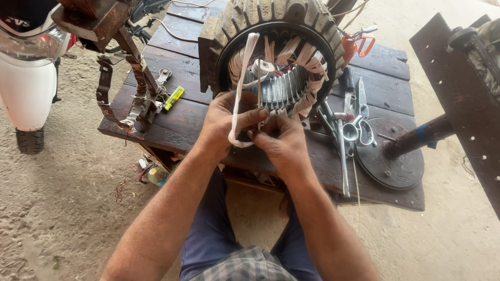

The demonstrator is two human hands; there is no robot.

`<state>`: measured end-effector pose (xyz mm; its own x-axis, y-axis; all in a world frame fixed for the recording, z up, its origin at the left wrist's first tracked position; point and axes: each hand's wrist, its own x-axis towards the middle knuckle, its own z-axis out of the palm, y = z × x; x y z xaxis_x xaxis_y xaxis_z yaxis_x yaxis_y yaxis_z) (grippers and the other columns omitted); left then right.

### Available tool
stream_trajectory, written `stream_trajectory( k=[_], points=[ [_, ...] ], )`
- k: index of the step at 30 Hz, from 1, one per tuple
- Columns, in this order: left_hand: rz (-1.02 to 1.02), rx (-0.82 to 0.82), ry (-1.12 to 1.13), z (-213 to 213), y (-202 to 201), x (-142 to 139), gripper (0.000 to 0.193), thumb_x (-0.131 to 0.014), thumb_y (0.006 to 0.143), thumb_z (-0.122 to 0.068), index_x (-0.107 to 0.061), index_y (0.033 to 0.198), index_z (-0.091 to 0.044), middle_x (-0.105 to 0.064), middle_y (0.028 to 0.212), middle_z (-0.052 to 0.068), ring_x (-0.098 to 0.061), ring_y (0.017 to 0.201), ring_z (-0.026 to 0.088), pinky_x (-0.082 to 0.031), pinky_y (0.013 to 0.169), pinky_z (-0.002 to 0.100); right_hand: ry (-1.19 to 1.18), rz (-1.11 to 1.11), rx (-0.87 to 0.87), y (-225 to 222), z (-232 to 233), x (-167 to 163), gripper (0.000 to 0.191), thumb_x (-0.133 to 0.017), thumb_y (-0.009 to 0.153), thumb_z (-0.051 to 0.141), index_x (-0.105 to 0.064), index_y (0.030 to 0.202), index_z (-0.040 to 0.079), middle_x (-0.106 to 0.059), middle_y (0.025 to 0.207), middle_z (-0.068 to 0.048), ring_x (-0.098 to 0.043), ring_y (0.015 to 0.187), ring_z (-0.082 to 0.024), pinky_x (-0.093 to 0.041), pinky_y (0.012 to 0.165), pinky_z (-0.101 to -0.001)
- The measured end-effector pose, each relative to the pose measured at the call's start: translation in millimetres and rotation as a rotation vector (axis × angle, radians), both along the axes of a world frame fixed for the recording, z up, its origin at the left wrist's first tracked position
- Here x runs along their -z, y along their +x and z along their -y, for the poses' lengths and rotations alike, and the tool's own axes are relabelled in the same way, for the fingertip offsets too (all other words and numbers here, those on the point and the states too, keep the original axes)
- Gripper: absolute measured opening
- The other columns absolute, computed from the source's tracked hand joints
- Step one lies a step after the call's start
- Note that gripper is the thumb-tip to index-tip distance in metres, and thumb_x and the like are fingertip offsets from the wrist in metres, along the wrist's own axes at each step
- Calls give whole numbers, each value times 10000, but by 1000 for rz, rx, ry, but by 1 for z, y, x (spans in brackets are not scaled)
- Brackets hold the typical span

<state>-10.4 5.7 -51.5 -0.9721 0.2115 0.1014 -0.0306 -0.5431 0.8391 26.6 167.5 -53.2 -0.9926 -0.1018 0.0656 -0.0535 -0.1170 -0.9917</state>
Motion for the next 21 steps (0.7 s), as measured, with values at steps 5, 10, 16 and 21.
stream_trajectory(
  k=[5,10,16,21],
  points=[
    [-18,-8,-60,0,-2,-3,276,-886,789,-54,-729,1009,1,-747,854,85,-686,678,124,-555,572,251,377,-32,83,1,0,-5,140,-801,820,74,-676,862,26,-665,796,-44,-597,698,-91,-487,621,-238],
    [15,-40,-113,4,-5,0,368,-887,767,-81,-703,1078,-11,-768,867,93,-723,695,129,-609,612,257,244,-42,38,-3,-14,-20,160,-717,836,90,-717,979,19,-741,901,-35,-689,828,-106,-571,780,-249],
    [-4,-70,-139,2,-4,-3,481,-913,731,-95,-669,1135,1,-762,930,92,-735,784,131,-624,656,270,137,45,63,-28,-24,-33,204,-681,862,91,-748,1022,-17,-749,892,-84,-634,722,-123,-485,629,-246],
    [6,-99,-179,0,-2,-11,554,-913,720,-91,-638,1189,9,-756,971,97,-743,839,142,-641,704,280,121,52,-24,-49,-18,-38,184,-697,847,63,-743,986,-49,-714,821,-90,-574,611,-106,-438,527,-258]
  ],
)
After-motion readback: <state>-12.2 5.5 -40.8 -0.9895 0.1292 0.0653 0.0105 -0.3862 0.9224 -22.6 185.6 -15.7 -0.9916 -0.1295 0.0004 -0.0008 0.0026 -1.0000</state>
